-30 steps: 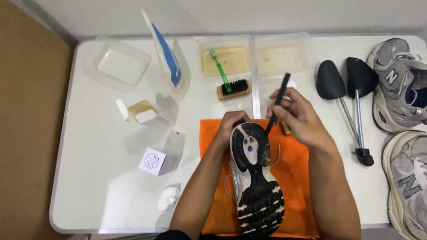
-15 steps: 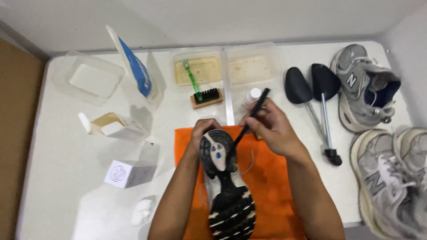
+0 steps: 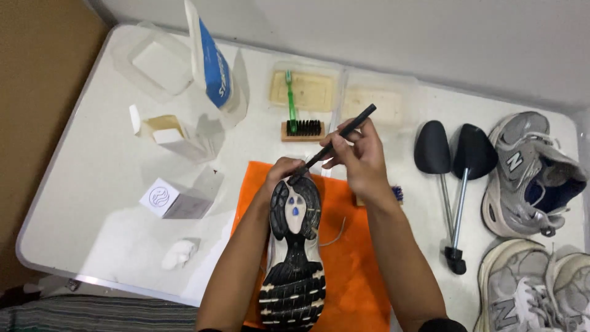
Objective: The person scrubs the sole of a white and black sneaker using a small black brush. The shoe is held steady on an orange cloth while the person applies a cleaning solution and scrubs the textured surface of the sole.
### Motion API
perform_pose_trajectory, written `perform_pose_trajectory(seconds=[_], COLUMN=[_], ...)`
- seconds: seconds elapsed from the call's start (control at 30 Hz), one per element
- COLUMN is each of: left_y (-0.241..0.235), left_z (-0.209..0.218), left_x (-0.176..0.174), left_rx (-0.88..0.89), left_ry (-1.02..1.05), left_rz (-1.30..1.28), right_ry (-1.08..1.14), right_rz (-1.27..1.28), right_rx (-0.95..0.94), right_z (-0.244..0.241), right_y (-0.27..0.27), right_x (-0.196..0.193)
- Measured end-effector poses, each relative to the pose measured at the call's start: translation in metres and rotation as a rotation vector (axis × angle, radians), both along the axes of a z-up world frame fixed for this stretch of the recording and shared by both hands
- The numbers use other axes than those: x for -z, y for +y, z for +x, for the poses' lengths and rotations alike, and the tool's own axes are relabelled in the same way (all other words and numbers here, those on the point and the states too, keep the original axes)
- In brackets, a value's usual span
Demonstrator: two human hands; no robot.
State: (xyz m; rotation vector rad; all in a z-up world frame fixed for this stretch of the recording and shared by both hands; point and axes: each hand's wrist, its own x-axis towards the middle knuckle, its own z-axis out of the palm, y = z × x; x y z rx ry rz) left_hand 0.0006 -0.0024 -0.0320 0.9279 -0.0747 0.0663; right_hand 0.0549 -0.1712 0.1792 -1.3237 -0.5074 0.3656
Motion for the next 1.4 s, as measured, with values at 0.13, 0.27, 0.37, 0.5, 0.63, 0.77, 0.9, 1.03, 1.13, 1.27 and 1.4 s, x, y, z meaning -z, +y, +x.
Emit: perform_pose_trajectory(seconds=[0.13, 0.27, 0.37, 0.5, 0.63, 0.77, 0.9, 1.03, 1.13, 1.27, 1.4], left_y=[-0.004, -0.005, -0.003, -0.003, 0.001, 0.000, 0.005, 0.002, -0.006, 0.001, -0.002], left_z=[0.010, 0.005, 0.000, -0.004, -0.023, -0.032, -0.033, -0.038, -0.043, -0.030, -0.043], left_x=[-0.007, -0.020, -0.051, -0.051, -0.074, -0.073, -0.073, -0.090, -0.091, -0.056, -0.092], left_rx=[-0.033, -0.222, -0.027, 0.062, 0.065, 0.006, -0.030, -0.026, -0.086, -0.137, -0.091], left_ry=[-0.130, -0.549, -0.225, 0.037, 0.097, 0.117, 0.109, 0.113, 0.096, -0.030, 0.042], left_rz=[0.036, 0.172, 0.089, -0.080, -0.108, -0.073, -0.011, 0.019, 0.143, 0.212, 0.111], right_ry=[0.019, -0.080, -0.135, -0.154, -0.356, -0.570, -0.535, -0.426, -0.466, -0.377, -0.312], right_rz=[0.067, 0.047, -0.047, -0.381, -0.664, -0.845, -0.923, -0.975, -0.979, -0.925, -1.024], right_rx=[0.033, 0.226, 0.337, 0.496, 0.517, 0.457, 0.428, 0.417, 0.399, 0.371, 0.393], right_z=[-0.018, -0.057, -0.088, -0.139, -0.158, -0.160, -0.150, -0.149, -0.144, -0.142, -0.145], right_y=[-0.018, -0.045, -0.069, -0.065, -0.059, -0.053, -0.048, -0.055, -0.039, -0.037, -0.059], right_x=[0.007, 0.011, 0.018, -0.007, -0.022, -0.019, -0.019, -0.028, -0.029, -0.036, -0.042])
